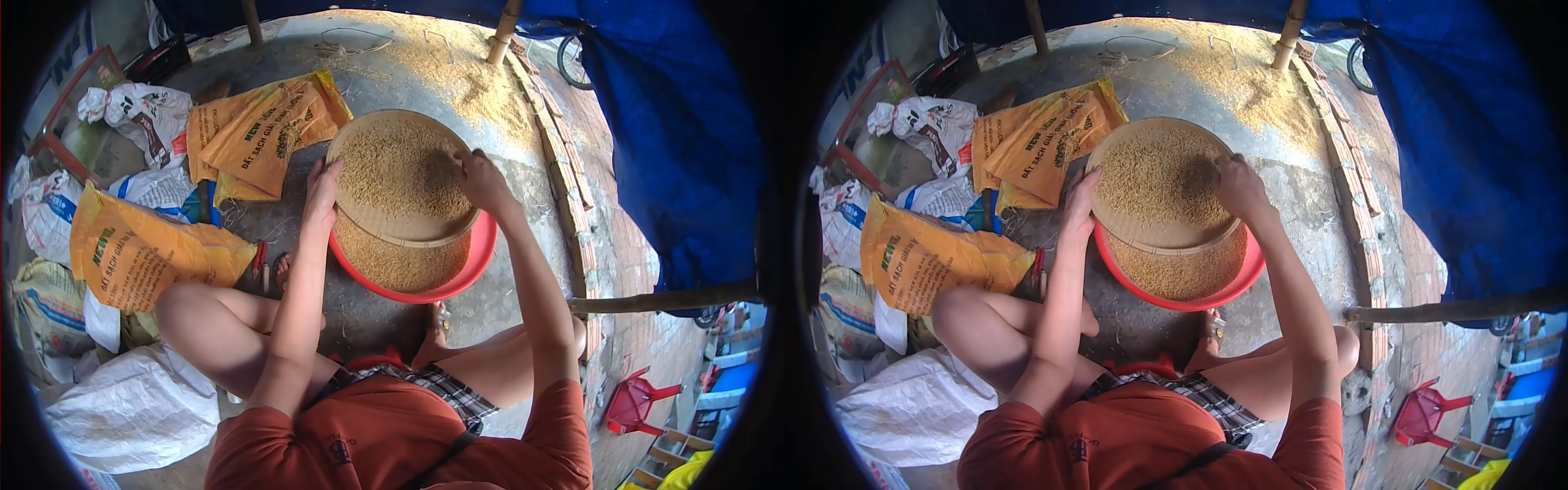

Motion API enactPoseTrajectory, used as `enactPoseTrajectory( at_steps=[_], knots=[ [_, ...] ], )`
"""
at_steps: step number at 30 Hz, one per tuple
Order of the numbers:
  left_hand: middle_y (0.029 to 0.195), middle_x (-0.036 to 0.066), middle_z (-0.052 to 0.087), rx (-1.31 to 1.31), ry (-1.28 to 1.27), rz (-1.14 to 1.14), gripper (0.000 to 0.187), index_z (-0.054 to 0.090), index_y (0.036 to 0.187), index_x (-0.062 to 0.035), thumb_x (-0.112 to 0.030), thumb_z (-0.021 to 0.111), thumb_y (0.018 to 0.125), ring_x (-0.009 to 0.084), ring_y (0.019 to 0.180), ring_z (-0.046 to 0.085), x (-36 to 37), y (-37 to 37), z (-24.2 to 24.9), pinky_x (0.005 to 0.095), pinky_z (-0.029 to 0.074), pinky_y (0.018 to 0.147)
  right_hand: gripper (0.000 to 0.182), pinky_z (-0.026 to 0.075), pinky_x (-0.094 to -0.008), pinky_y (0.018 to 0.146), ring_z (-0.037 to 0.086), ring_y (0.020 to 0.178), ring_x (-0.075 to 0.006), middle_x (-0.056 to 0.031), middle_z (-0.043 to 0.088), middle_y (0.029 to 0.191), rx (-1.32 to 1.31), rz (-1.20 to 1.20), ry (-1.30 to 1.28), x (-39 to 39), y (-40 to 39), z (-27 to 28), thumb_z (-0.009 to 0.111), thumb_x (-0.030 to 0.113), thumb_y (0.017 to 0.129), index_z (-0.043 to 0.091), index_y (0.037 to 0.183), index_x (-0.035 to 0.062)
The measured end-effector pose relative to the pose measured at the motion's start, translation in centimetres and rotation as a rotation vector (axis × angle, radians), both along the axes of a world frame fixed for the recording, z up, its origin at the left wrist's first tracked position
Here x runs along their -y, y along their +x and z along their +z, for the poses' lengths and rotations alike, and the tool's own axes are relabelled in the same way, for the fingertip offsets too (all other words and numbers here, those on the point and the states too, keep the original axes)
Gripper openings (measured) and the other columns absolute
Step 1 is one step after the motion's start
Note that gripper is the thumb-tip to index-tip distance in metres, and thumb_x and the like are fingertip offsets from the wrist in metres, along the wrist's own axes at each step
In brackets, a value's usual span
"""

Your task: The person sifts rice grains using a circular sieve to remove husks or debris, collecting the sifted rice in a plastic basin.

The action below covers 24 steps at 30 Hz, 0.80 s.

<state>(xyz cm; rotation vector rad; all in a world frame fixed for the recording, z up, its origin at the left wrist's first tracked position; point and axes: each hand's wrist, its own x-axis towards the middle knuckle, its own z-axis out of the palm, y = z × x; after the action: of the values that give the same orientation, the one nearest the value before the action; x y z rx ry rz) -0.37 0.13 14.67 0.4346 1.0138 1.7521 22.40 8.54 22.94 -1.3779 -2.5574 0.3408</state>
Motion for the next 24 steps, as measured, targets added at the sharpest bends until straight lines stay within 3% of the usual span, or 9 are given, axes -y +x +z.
enactPoseTrajectory(
  at_steps=[1,2,5,11,18,22,24],
  knots=[
    [0.096,0.007,0.052,0.021,0.024,0.028,0.026,0.048,0.101,-0.0011,-0.013,0.051,0.079,0.0145,0.089,0.049,-0.4,0.1,-0.5,0.0271,0.041,0.073,0.027,0.043,-0.0406,0.073,0.055,0.082,-0.033,-0.0216,0.055,0.085,0.087,-0.05,-0.058,0.0,0.2,-0.5,0.041,0.013,0.08,0.051,0.102,0.0011],
    [0.095,0.007,0.052,0.039,0.047,0.053,0.024,0.048,0.1,-0.0016,-0.013,0.051,0.079,0.0145,0.088,0.049,-0.6,0.2,-0.9,0.0271,0.042,0.072,0.026,0.044,-0.0421,0.071,0.056,0.076,-0.0349,-0.0216,0.057,0.079,0.063,0.02,0.104,0.0,0.4,-2.1,0.041,0.018,0.082,0.053,0.099,0.0032],
    [0.093,0.006,0.051,0.068,-0.001,0.077,0.022,0.048,0.098,-0.0025,-0.014,0.051,0.08,0.0137,0.086,0.047,-0.8,1.4,-0.3,0.027,0.039,0.074,0.027,0.045,-0.0429,0.069,0.055,0.075,-0.036,-0.0224,0.055,0.08,-0.042,0.114,0.14,2.4,-2.4,-1.3,0.047,0.023,0.08,0.051,0.089,-0.0019],
    [0.09,0.004,0.05,-0.133,0.033,0.089,0.021,0.048,0.096,-0.0034,-0.016,0.051,0.08,0.0115,0.086,0.042,-1.1,2.6,-0.8,0.027,0.031,0.078,0.026,0.043,-0.0395,0.075,0.055,0.08,-0.0328,-0.0208,0.053,0.091,-0.14,0.385,-0.093,4.8,-5.3,0.7,0.049,0.019,0.078,0.051,0.1,0.0052],
    [0.097,0.005,0.05,-0.119,0.001,-0.006,0.025,0.047,0.102,-0.0043,-0.016,0.051,0.08,0.0126,0.091,0.043,-0.6,2.2,-0.5,0.0266,0.031,0.081,0.031,0.041,-0.0396,0.078,0.052,0.087,-0.034,-0.021,0.054,0.092,-0.01,0.017,0.036,-0.9,-2.7,-1.1,0.047,0.007,0.071,0.049,0.101,-0.0011],
    [0.101,0.006,0.05,-0.072,0.045,-0.045,0.029,0.046,0.105,-0.0044,-0.016,0.051,0.08,0.0138,0.095,0.044,-0.2,3.2,0.4,0.0279,0.03,0.085,0.033,0.04,-0.0386,0.08,0.052,0.09,-0.0327,-0.0214,0.054,0.093,0.008,0.035,0.108,0.0,-5.1,-1.8,0.046,0.005,0.07,0.049,0.103,0.002],
    [0.102,0.006,0.049,-0.084,0.028,-0.089,0.03,0.045,0.106,-0.0039,-0.016,0.052,0.079,0.0141,0.096,0.043,0.0,3.5,0.9,0.0288,0.031,0.085,0.034,0.04,-0.0376,0.081,0.052,0.09,-0.031,-0.0203,0.054,0.094,-0.176,0.178,0.1,1.0,-6.4,-1.2,0.045,0.003,0.07,0.051,0.103,0.0054]
  ],
)
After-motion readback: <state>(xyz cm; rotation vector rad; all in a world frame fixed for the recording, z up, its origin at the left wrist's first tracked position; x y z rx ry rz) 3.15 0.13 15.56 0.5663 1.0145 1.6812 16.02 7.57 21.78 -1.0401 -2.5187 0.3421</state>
